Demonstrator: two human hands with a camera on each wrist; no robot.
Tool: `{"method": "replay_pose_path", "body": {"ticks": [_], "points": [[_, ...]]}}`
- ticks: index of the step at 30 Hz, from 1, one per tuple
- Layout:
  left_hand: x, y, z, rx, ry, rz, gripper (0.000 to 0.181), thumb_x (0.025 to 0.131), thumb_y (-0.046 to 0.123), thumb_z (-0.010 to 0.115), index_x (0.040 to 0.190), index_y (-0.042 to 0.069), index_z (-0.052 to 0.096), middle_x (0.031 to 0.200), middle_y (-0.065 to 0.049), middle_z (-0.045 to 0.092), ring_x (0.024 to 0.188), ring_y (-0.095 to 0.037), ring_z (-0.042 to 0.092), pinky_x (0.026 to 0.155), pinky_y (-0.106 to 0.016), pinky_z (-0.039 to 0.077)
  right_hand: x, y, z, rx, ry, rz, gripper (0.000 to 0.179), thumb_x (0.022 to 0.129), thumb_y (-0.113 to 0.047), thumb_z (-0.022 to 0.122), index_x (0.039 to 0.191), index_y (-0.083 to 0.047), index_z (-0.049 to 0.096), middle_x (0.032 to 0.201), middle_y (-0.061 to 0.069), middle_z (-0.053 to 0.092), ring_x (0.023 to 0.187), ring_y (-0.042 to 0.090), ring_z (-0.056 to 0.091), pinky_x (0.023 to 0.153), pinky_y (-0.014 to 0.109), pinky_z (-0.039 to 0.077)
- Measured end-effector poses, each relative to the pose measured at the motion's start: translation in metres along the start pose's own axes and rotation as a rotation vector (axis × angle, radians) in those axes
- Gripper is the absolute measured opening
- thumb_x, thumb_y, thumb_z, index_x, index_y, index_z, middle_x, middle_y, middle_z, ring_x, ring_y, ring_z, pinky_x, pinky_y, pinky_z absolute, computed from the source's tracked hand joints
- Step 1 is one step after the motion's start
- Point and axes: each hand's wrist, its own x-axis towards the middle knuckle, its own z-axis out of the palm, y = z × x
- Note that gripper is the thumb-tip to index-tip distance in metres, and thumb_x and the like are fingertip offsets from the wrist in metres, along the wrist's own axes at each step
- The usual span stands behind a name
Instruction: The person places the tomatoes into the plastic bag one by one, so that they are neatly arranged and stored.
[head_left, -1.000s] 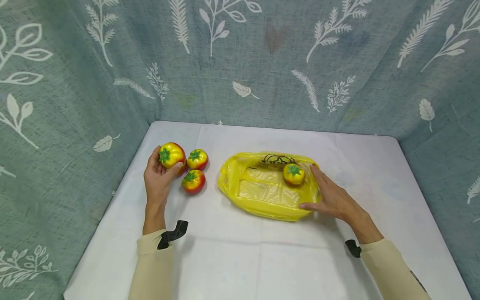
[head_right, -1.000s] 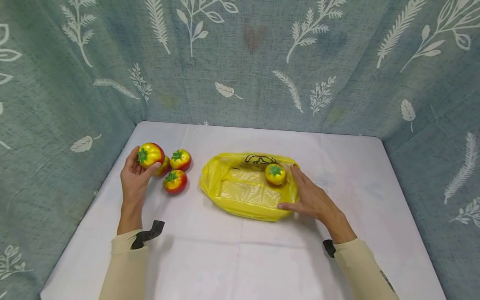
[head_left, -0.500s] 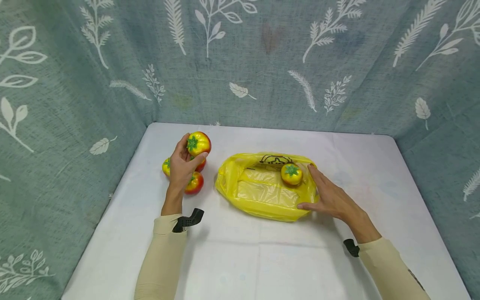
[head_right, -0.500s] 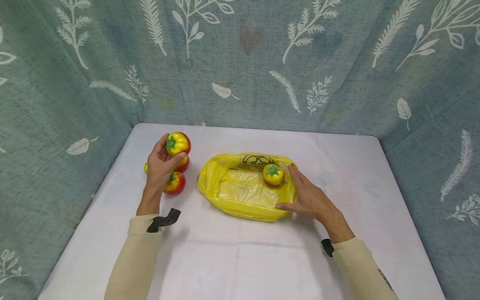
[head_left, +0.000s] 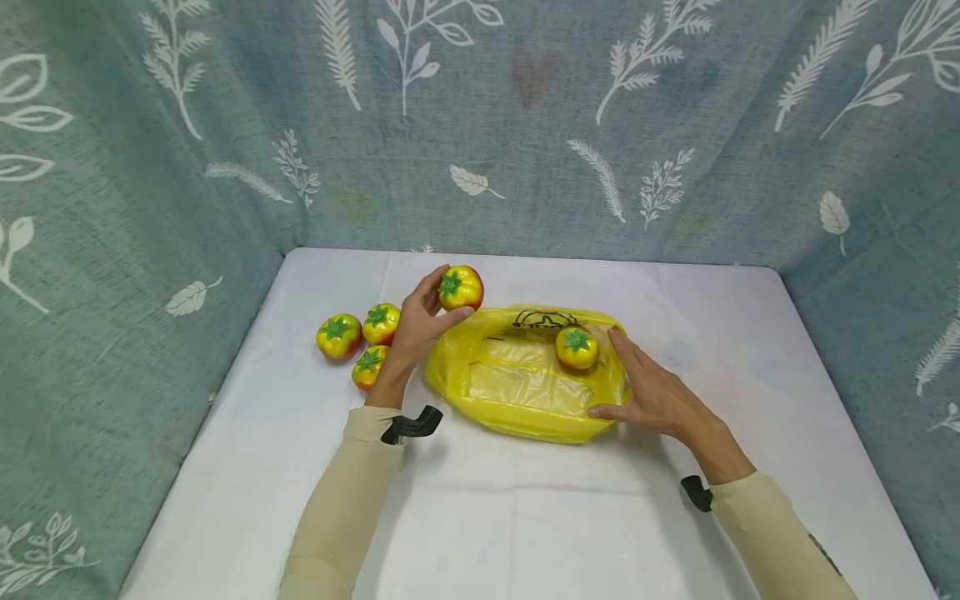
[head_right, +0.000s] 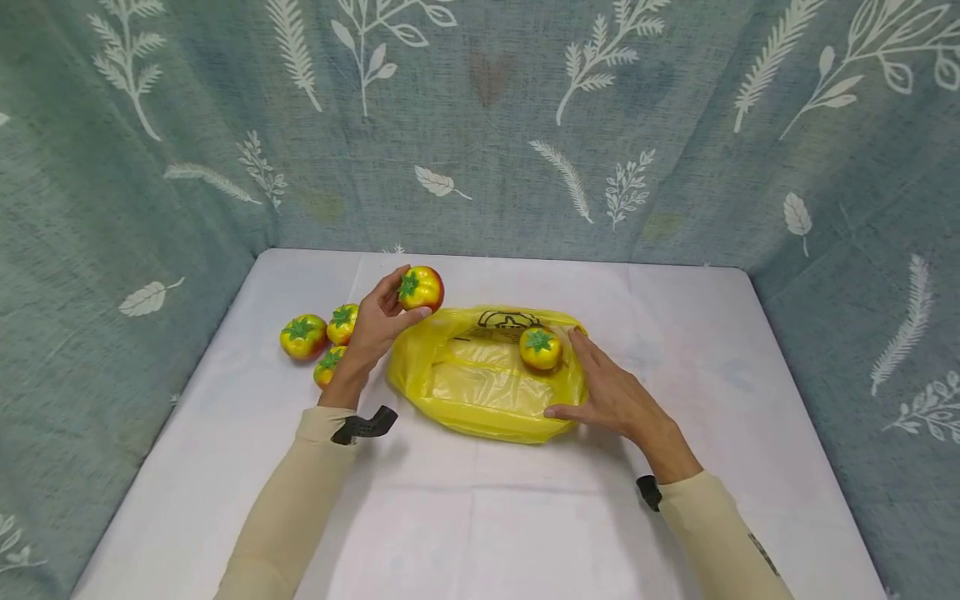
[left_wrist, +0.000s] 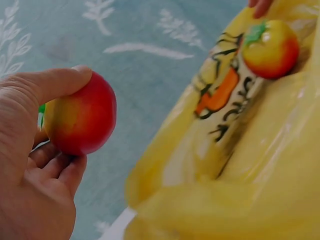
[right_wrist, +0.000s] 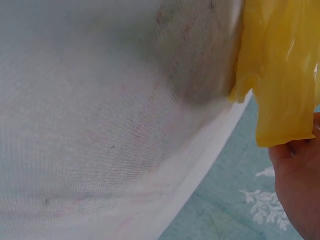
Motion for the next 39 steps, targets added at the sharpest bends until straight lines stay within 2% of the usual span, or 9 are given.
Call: {"method": "replay_pose_path", "body": {"ticks": [6,7,14,20,26,32,35,39], "points": [[0.004,-0.005,0.025,0.01,-0.108,0.022,0.076,0.09,0.001,0.075,0.155,0.004,0.036,0.15,-0.017,0.045,0.133,-0.03,0.048,0.114,-0.049,0.037,0.0,-0.002,0.0,-0.008,0.004,-0.001,0.129,0.074,-0.079,0.069,0.164,-0.016,0.002,0.168,0.016,0.012,0.146,0.044,0.029,0.106,0.065,0.039],[0.006,-0.01,0.028,0.014,-0.119,0.031,0.076,0.09,0.001,0.075,0.155,0.005,0.037,0.15,-0.016,0.047,0.132,-0.029,0.049,0.113,-0.049,0.038,0.0,-0.003,0.0,-0.008,0.006,-0.002,0.129,0.074,-0.079,0.069,0.164,-0.016,0.002,0.168,0.016,0.012,0.146,0.044,0.029,0.106,0.065,0.04],[0.004,-0.01,0.053,0.037,-0.216,0.048,0.074,0.089,0.003,0.076,0.154,0.004,0.039,0.151,-0.013,0.046,0.135,-0.025,0.048,0.114,-0.038,0.038,0.002,-0.002,0.001,-0.004,0.002,0.004,0.13,0.073,-0.081,0.068,0.164,-0.018,0.001,0.168,0.015,0.012,0.146,0.042,0.03,0.107,0.064,0.039],[0.002,-0.012,0.071,0.023,-0.301,0.027,0.073,0.09,0.001,0.075,0.154,0.003,0.039,0.152,-0.013,0.044,0.136,-0.026,0.047,0.114,-0.039,0.039,0.002,-0.001,0.001,-0.005,0.002,0.006,0.13,0.073,-0.08,0.069,0.164,-0.017,0.001,0.168,0.015,0.013,0.146,0.042,0.03,0.108,0.064,0.038],[-0.001,-0.012,0.087,0.063,-0.345,0.019,0.076,0.088,0.006,0.078,0.153,0.003,0.04,0.151,-0.012,0.046,0.135,-0.024,0.048,0.113,-0.035,0.04,0.001,-0.001,0.0,-0.001,0.005,0.0,0.129,0.074,-0.078,0.07,0.164,-0.017,0.001,0.168,0.015,0.012,0.146,0.042,0.03,0.108,0.063,0.039],[-0.005,-0.015,0.098,0.085,-0.381,-0.014,0.076,0.087,0.01,0.081,0.153,0.008,0.042,0.151,-0.011,0.045,0.137,-0.022,0.047,0.113,-0.034,0.04,0.001,-0.002,0.0,-0.005,0.01,-0.005,0.128,0.075,-0.079,0.069,0.164,-0.018,0.001,0.168,0.014,0.012,0.145,0.042,0.032,0.107,0.063,0.04],[-0.006,-0.018,0.101,0.103,-0.399,-0.01,0.076,0.087,0.011,0.081,0.153,0.009,0.043,0.151,-0.011,0.046,0.136,-0.022,0.048,0.112,-0.032,0.04,0.0,-0.002,-0.001,-0.008,0.011,-0.006,0.127,0.075,-0.079,0.068,0.164,-0.018,0.001,0.168,0.015,0.013,0.145,0.042,0.033,0.106,0.063,0.041],[-0.008,-0.019,0.106,0.119,-0.429,0.019,0.076,0.087,0.01,0.081,0.152,0.003,0.042,0.149,-0.013,0.047,0.133,-0.024,0.051,0.111,-0.03,0.041,0.0,-0.002,0.0,-0.009,0.011,-0.008,0.127,0.075,-0.079,0.069,0.164,-0.017,0.002,0.168,0.014,0.013,0.145,0.042,0.033,0.106,0.063,0.041]]}}
